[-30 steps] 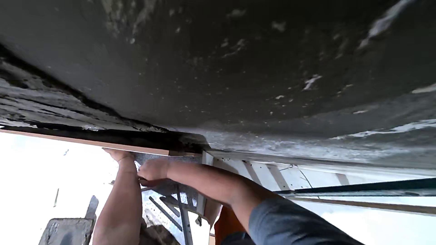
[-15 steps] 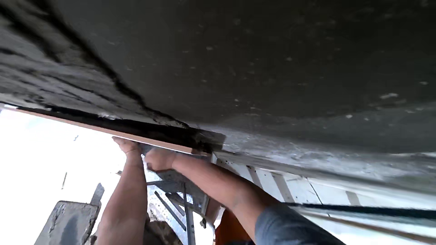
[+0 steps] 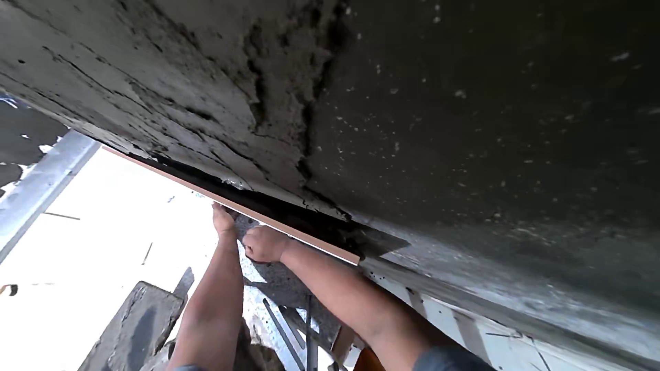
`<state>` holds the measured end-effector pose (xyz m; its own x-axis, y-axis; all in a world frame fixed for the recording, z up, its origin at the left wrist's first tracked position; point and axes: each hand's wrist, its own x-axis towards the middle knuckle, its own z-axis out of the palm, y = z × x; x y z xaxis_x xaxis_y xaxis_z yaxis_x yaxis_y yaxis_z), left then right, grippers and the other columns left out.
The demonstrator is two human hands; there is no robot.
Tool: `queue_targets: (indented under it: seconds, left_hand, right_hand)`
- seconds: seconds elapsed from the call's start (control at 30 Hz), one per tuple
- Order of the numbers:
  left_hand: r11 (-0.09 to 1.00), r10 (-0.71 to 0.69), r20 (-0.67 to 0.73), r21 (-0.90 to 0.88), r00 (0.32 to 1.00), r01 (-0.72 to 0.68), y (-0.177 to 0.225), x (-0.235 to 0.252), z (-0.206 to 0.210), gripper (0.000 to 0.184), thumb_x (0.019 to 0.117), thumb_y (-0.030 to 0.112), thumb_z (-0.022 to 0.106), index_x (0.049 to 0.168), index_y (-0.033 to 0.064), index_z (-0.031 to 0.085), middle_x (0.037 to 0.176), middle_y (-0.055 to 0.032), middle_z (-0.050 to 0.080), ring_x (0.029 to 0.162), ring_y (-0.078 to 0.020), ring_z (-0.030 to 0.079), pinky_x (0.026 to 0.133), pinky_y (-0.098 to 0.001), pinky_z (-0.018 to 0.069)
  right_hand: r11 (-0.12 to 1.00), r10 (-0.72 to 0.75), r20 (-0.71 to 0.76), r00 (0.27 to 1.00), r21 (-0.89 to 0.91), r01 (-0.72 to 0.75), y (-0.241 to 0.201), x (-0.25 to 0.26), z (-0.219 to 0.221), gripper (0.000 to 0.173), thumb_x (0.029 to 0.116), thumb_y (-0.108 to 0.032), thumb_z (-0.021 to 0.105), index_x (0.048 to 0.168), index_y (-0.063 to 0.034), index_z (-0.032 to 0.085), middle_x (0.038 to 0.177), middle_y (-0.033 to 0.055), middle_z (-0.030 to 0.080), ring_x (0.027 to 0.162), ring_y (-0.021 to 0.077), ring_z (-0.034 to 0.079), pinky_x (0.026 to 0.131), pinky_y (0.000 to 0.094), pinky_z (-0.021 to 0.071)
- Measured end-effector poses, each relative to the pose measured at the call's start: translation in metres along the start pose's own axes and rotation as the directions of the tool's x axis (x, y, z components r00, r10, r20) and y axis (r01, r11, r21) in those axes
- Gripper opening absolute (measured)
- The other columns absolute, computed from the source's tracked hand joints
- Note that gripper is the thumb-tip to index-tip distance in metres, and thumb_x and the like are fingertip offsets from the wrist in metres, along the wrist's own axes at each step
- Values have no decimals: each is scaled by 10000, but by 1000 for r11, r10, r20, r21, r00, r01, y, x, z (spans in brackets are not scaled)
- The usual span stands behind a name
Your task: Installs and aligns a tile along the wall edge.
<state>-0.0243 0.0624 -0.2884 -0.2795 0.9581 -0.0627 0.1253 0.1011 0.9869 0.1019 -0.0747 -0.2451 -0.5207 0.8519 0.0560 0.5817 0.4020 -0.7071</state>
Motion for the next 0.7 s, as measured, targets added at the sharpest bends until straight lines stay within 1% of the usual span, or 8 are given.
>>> queue_targets:
  seconds: [0.1,0.13,0.2,0.3,0.4,0.5,0.6,0.7]
  left_hand:
    - [1000,-12,-17,28,1000,12,9,-10,2,680,1116,490,128,1403,29,536,1314,-186,630,1145,-259,652,967,-474,541]
    - [999,-3,-24,34,1000,4,10,-11,2,671,1119,481,130,1401,28,538,1309,-184,631,1139,-251,653,963,-462,542]
    - [999,13,-18,39,1000,-12,9,-9,2,673,1119,482,135,1396,25,544,1299,-181,644,1134,-244,663,961,-453,550]
    - [1000,19,3,16,1000,-19,13,-13,3,680,1114,500,145,1399,29,543,1284,-175,654,1110,-235,675,952,-448,558]
    - [1000,0,26,-1,1000,0,13,-16,1,715,1105,528,133,1413,15,525,1298,-187,645,1101,-247,677,946,-451,556]
    - [1000,-5,38,-12,999,6,6,-7,1,722,1101,543,147,1404,12,533,1291,-190,654,1115,-254,680,955,-457,561]
    - [1000,-1,53,0,999,1,3,-6,-3,709,1103,532,144,1447,26,503,1342,-192,632,1181,-257,657,997,-464,543]
    - [1000,13,59,0,998,-13,4,-3,-1,714,1104,528,130,1448,23,498,1342,-190,633,1178,-252,658,986,-456,546]
  right_hand:
    - [997,-72,-9,997,-10,72,-2,-2,-2,287,1039,-127,504,1102,88,684,1178,266,676,1205,407,614,1056,541,450]
    - [998,-63,-55,996,11,64,0,-1,-3,292,1024,-126,508,1077,96,690,1152,270,684,1187,404,627,1052,536,455]
    - [998,-61,-60,996,4,62,-5,0,-5,298,1020,-152,507,1061,76,693,1136,248,687,1168,388,635,1033,540,469]
    - [984,-167,-93,982,-76,160,-20,-3,-5,252,1000,-172,562,1001,29,714,1063,206,707,1093,367,670,945,545,524]
    - [993,-113,-72,991,-45,110,-17,-4,-11,286,1016,-154,528,1066,69,700,1124,250,688,1150,398,638,1028,537,467]
    - [974,-175,-9,985,-151,171,-27,-6,-2,251,1012,-173,545,1027,21,704,1082,202,697,1114,374,650,965,546,506]
    - [994,-34,31,999,-107,37,-17,-6,-9,286,1018,-183,536,1055,50,698,1131,241,687,1163,409,630,1002,599,475]
    - [983,-82,52,995,-159,89,-26,-8,0,230,1009,-155,568,1031,38,692,1104,218,690,1141,397,630,981,571,487]
